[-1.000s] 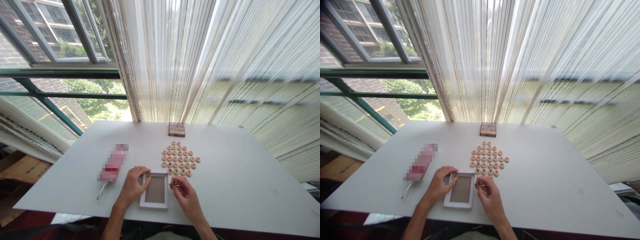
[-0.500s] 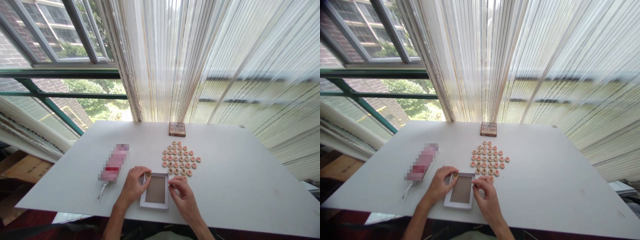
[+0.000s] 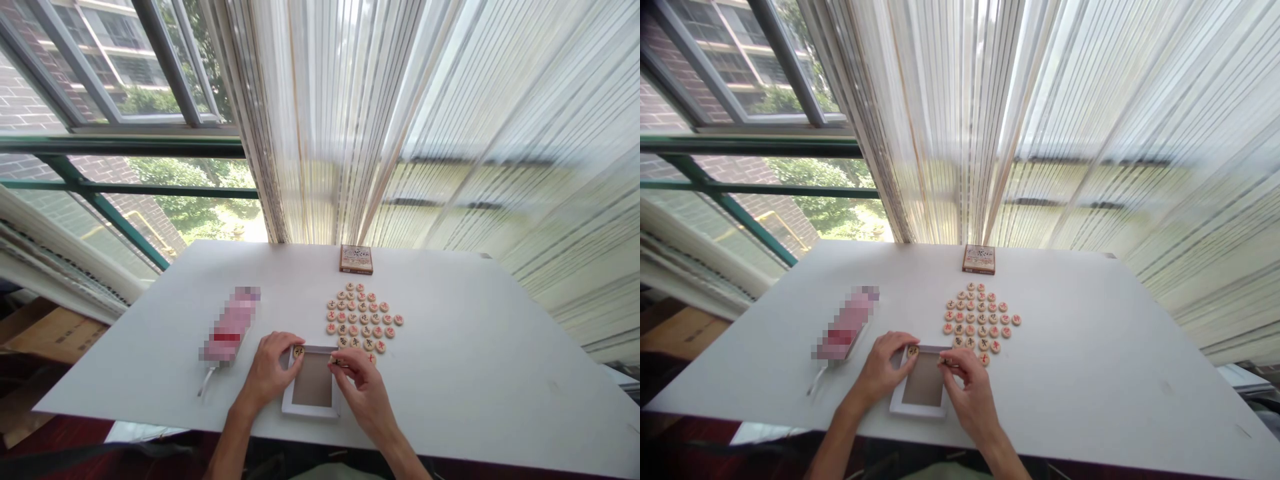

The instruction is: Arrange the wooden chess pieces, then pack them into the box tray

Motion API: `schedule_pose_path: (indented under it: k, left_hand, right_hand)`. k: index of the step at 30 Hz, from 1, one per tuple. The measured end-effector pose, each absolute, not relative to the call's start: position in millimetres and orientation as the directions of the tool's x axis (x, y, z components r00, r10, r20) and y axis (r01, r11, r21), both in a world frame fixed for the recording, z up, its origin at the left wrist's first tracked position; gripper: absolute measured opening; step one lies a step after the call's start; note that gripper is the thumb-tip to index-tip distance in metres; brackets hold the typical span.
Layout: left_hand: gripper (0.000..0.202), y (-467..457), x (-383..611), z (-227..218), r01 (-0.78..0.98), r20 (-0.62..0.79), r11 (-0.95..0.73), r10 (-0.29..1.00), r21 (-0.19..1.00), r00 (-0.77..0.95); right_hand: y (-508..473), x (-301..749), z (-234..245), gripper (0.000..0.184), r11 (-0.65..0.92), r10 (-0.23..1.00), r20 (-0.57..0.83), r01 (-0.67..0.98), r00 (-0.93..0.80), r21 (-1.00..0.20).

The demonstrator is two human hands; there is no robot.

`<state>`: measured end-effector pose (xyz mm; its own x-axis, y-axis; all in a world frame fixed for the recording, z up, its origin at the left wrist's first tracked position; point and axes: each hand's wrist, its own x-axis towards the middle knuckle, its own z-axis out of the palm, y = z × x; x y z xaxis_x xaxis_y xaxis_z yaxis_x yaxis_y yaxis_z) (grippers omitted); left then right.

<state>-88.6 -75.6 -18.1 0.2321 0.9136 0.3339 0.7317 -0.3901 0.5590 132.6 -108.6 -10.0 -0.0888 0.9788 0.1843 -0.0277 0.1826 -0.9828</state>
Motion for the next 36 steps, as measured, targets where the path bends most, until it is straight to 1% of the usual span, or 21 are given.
schedule_pose_path:
  k: [5,10,13,16,19,22,25,32,36]
  left_hand:
    - [0.02,-75,-88,-18,0.732,0.332,-0.386,0.915,0.561,0.228]
    - [0.02,-75,-89,-18,0.726,0.331,-0.389,0.915,0.567,0.231]
    - [0.019,-76,-88,-17,0.719,0.333,-0.391,0.914,0.574,0.231]
    - [0.02,-76,-88,-17,0.718,0.332,-0.389,0.915,0.578,0.228]
    - [0.02,-76,-89,-17,0.721,0.325,-0.381,0.919,0.579,0.224]
    - [0.02,-75,-89,-17,0.72,0.317,-0.376,0.921,0.583,0.225]
    - [0.02,-75,-89,-18,0.718,0.315,-0.376,0.922,0.586,0.226]
    - [0.019,-76,-89,-17,0.718,0.318,-0.377,0.921,0.585,0.224]
    - [0.02,-76,-89,-16,0.716,0.301,-0.37,0.926,0.591,0.23]
  right_hand:
    - [-104,124,-1,0.016,0.201,0.975,0.192,0.073,-0.115,-0.977]
    - [-99,112,-1,0.021,0.28,0.958,0.258,0.221,-0.121,-0.934]
    - [-96,105,-6,0.021,0.317,0.948,0.291,0.342,-0.126,-0.885]
    - [-95,99,-9,0.018,0.343,0.939,0.313,0.485,-0.145,-0.804]
    - [-93,95,-9,0.014,0.337,0.939,0.307,0.6,-0.155,-0.726]
    - [-91,92,-8,0.01,0.327,0.941,0.302,0.645,-0.154,-0.691]
    - [-90,90,-9,0.01,0.338,0.935,0.321,0.668,-0.155,-0.663]
    - [-89,88,-13,0.011,0.323,0.935,0.308,0.773,-0.174,-0.546]
    - [-86,88,-15,0.009,0.315,0.936,0.31,0.794,-0.169,-0.52]
